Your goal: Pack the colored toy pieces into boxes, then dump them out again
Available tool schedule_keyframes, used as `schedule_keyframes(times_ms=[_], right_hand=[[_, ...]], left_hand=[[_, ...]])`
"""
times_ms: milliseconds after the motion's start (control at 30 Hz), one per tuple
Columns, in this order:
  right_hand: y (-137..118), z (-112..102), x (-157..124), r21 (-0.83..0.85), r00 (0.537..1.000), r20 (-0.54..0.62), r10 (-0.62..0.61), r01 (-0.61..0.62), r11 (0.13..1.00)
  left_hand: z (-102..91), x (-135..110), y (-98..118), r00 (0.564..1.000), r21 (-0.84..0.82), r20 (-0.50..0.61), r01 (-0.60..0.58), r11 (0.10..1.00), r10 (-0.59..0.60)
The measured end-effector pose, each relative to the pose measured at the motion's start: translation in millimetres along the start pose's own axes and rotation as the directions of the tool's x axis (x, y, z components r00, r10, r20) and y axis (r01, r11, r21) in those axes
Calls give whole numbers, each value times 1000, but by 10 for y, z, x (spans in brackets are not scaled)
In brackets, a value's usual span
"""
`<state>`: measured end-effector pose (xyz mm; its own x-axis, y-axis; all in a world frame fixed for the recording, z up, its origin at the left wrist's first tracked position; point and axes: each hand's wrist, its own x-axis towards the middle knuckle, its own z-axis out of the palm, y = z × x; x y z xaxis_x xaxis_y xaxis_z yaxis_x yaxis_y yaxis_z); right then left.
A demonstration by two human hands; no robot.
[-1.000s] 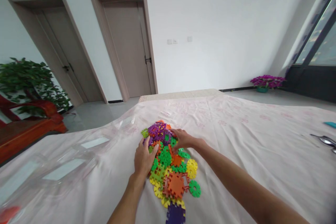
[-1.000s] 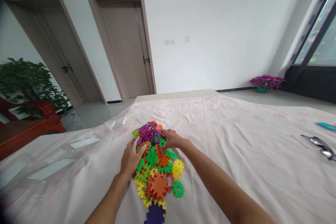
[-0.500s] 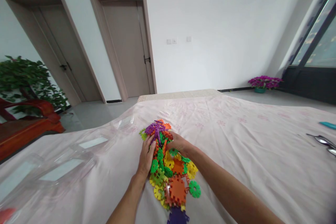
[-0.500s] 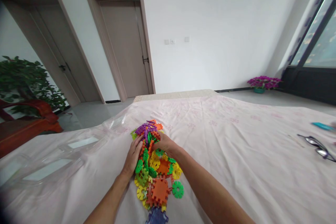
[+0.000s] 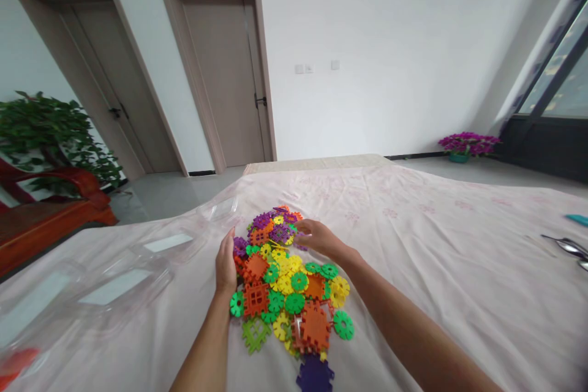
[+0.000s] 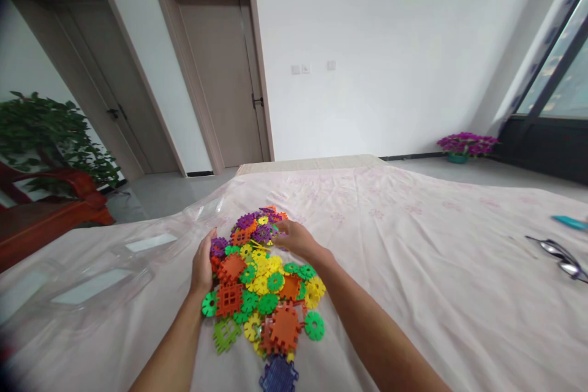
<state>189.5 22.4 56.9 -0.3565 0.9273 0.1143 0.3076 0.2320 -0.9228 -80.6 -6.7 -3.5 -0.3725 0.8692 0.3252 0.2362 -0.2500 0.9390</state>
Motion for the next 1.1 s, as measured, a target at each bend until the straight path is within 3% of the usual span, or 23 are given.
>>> schedule_keyframes(times_ms=[133, 300, 433, 567, 667, 767, 867, 967, 1033, 1100], right_hand=[[144, -83, -197, -342, 982, 187, 27, 39, 939], [-31, 315, -406, -560, 963, 268, 9, 149, 815], [-157, 578, -396, -700, 981, 194, -3, 141, 700], [-73, 577, -294, -763, 992, 101, -73, 124, 634], [37, 506, -228, -734, 982, 110, -152, 184, 654], [105, 435, -186, -654, 982, 85, -170, 184, 734], [112, 363, -150, -487, 1000, -1, -22, 18, 873], [49, 296, -91, -228, 978, -64, 196, -206, 952], [-29, 268, -26, -66, 969, -58, 241, -244, 967], [-116, 266, 61, 44, 977, -41, 208, -206, 977]], left_hand=[[21, 26, -36, 998, -97, 6, 57, 994, -56], [60, 40, -100, 993, -139, 61, 109, 984, -101], [59, 1, -64, 990, -199, 105, 115, 973, -95], [100, -50, 15, 983, -306, 156, 144, 941, -100], [133, -71, 49, 982, -346, 163, 149, 926, -97], [145, -78, 60, 979, -369, 174, 161, 915, -103], [146, -76, 58, 973, -409, 187, 200, 891, -133], [159, -65, 44, 971, -422, 183, 220, 880, -154], [173, -53, 29, 971, -409, 166, 227, 884, -173], [184, -43, 15, 973, -391, 138, 227, 892, -188]])
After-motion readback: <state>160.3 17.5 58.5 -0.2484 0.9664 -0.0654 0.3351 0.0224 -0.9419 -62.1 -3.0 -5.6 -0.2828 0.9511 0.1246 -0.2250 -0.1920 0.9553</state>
